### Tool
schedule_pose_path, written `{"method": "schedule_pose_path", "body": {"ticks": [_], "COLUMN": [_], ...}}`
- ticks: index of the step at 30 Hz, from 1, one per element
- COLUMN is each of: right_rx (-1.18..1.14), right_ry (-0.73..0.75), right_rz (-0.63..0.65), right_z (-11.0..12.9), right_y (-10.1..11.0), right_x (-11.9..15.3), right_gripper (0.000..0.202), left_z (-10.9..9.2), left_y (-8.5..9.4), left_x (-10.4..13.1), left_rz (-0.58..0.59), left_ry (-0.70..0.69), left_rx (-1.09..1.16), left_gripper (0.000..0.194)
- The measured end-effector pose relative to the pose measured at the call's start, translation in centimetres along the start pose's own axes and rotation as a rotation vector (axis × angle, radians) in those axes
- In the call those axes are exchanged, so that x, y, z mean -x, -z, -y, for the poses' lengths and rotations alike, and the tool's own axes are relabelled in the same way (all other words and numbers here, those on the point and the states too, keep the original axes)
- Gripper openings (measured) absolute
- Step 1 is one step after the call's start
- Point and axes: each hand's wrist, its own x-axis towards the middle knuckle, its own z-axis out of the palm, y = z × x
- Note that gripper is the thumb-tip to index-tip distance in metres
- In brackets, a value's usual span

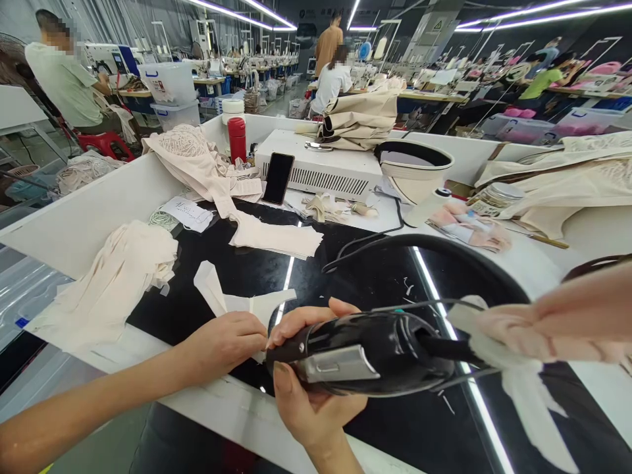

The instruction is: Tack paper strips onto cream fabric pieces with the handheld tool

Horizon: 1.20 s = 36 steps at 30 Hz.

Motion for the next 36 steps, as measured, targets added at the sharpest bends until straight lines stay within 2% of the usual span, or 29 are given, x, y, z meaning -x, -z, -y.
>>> {"method": "schedule_pose_path", "body": {"ticks": [8,21,28,36], "right_rx": [-0.014,0.002,0.054,0.012], "right_ry": [-0.009,-0.027,-0.01,-0.003], "right_rz": [-0.01,-0.024,-0.024,-0.019], "right_z": [0.1,0.2,0.2,0.2], "right_y": [0.0,-0.1,-0.1,-0.2], "right_x": [0.0,0.0,0.0,-0.1], "right_gripper": [0.051,0.051,0.049,0.049], "left_z": [0.3,0.3,0.0,0.1], "left_y": [0.8,0.7,1.0,1.4], "left_x": [0.9,1.3,1.3,1.6], "left_rz": [-0.029,-0.057,-0.031,-0.01], "left_ry": [-0.16,-0.268,-0.248,-0.216], "left_rx": [-0.054,-0.295,-0.293,-0.206], "left_gripper": [0.02,0.025,0.025,0.021]}}
